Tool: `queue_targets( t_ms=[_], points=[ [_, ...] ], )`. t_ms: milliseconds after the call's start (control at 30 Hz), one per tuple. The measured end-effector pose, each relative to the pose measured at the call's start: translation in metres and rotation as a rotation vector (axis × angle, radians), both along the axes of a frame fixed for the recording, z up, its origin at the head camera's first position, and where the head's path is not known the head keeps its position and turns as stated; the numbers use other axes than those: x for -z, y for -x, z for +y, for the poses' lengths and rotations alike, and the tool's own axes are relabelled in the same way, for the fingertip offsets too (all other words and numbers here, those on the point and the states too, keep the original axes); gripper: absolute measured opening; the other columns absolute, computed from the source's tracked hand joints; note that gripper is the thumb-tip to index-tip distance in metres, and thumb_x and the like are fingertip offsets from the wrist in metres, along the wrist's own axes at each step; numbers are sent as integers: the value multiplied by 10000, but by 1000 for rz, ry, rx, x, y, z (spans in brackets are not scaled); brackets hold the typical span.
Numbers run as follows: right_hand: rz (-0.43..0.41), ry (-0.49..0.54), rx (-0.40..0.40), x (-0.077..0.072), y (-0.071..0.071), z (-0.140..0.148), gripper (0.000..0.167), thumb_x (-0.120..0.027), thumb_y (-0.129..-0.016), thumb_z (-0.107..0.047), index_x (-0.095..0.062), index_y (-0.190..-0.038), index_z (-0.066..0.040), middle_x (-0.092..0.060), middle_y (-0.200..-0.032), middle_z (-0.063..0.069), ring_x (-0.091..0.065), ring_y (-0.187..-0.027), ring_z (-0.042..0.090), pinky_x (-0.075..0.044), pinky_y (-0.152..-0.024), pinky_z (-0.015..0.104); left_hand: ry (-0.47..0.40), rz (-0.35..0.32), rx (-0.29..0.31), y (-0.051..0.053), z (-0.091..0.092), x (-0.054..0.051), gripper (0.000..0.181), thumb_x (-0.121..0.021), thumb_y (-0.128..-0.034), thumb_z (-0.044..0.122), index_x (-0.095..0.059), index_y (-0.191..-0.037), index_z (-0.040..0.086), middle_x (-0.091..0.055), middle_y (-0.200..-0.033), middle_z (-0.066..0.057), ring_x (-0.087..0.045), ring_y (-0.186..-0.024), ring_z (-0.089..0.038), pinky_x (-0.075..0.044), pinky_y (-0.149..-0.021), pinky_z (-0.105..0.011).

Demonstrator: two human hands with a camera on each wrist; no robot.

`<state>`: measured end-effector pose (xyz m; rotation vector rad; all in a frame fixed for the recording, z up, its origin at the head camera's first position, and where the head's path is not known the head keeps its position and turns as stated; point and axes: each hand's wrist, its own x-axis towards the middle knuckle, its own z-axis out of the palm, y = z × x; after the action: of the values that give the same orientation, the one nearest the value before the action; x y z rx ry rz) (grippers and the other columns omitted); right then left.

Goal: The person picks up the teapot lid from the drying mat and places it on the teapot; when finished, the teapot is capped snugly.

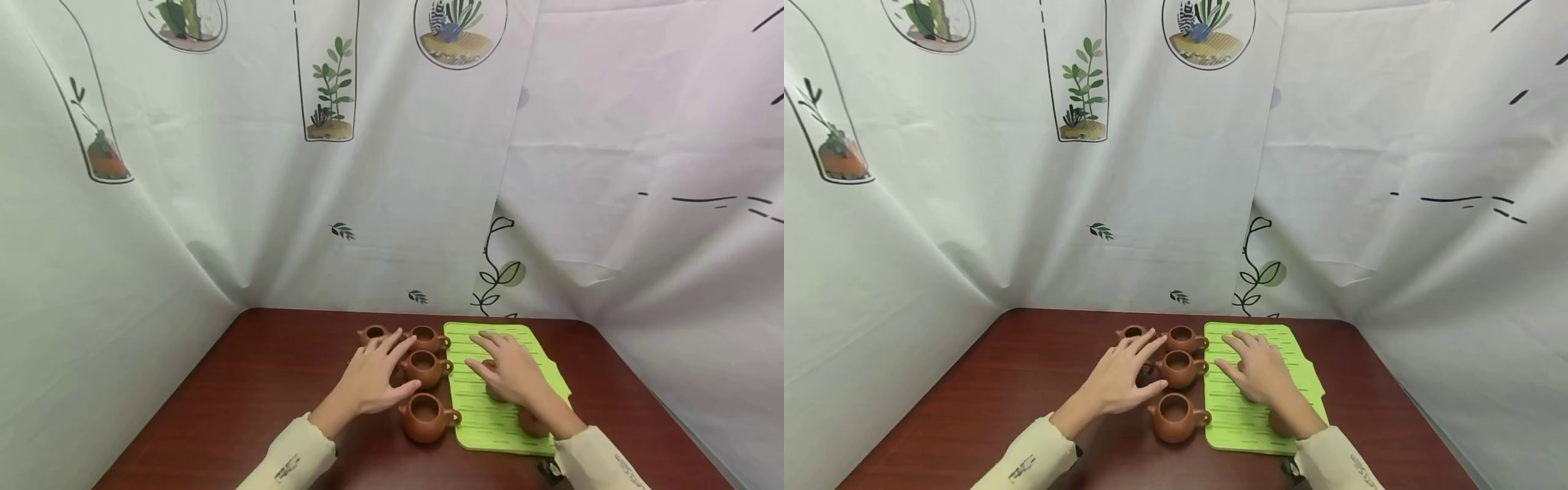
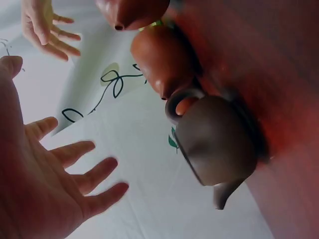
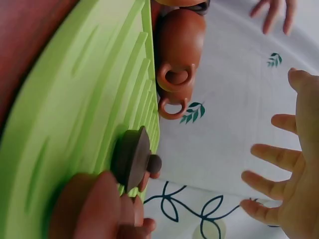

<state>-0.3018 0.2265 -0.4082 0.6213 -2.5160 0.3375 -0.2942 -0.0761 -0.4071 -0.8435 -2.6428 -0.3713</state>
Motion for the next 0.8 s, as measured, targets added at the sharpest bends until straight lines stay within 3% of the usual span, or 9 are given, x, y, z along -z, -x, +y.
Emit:
queue_targets(
  t_ms=[167,367,567,800],
  points=[
    [-41,98,-32,1,-12,11,327,-701,-934,-337,-701,-1209,-159,-663,-1178,24,-616,-1088,276,-496,-870,519,-41,-60,13,-12,-5,7,718,-509,-908,694,-415,-1509,314,-484,-1466,16,-511,-1224,-258,-461,-887,-531],
    [-85,201,-118,5,-23,26,160,-734,-916,-231,-745,-1072,-197,-715,-1039,-25,-679,-917,166,-545,-747,395,-37,-136,34,-21,-9,16,685,-599,-888,641,-478,-1469,299,-540,-1383,16,-555,-1158,-264,-465,-863,-542],
    [-179,329,-204,12,-35,41,157,-751,-889,-114,-744,-1035,-171,-726,-941,-22,-656,-768,36,-538,-628,288,-112,-229,71,-26,-8,23,632,-628,-897,603,-543,-1417,253,-559,-1370,13,-582,-1168,-242,-497,-864,-509],
    [-195,361,-202,19,-51,58,159,-773,-857,-79,-731,-1001,-133,-640,-794,-156,-587,-693,10,-487,-599,271,-138,-236,105,-30,-2,30,632,-660,-876,606,-577,-1376,228,-593,-1307,47,-611,-1076,-162,-514,-794,-411]
  ],
)
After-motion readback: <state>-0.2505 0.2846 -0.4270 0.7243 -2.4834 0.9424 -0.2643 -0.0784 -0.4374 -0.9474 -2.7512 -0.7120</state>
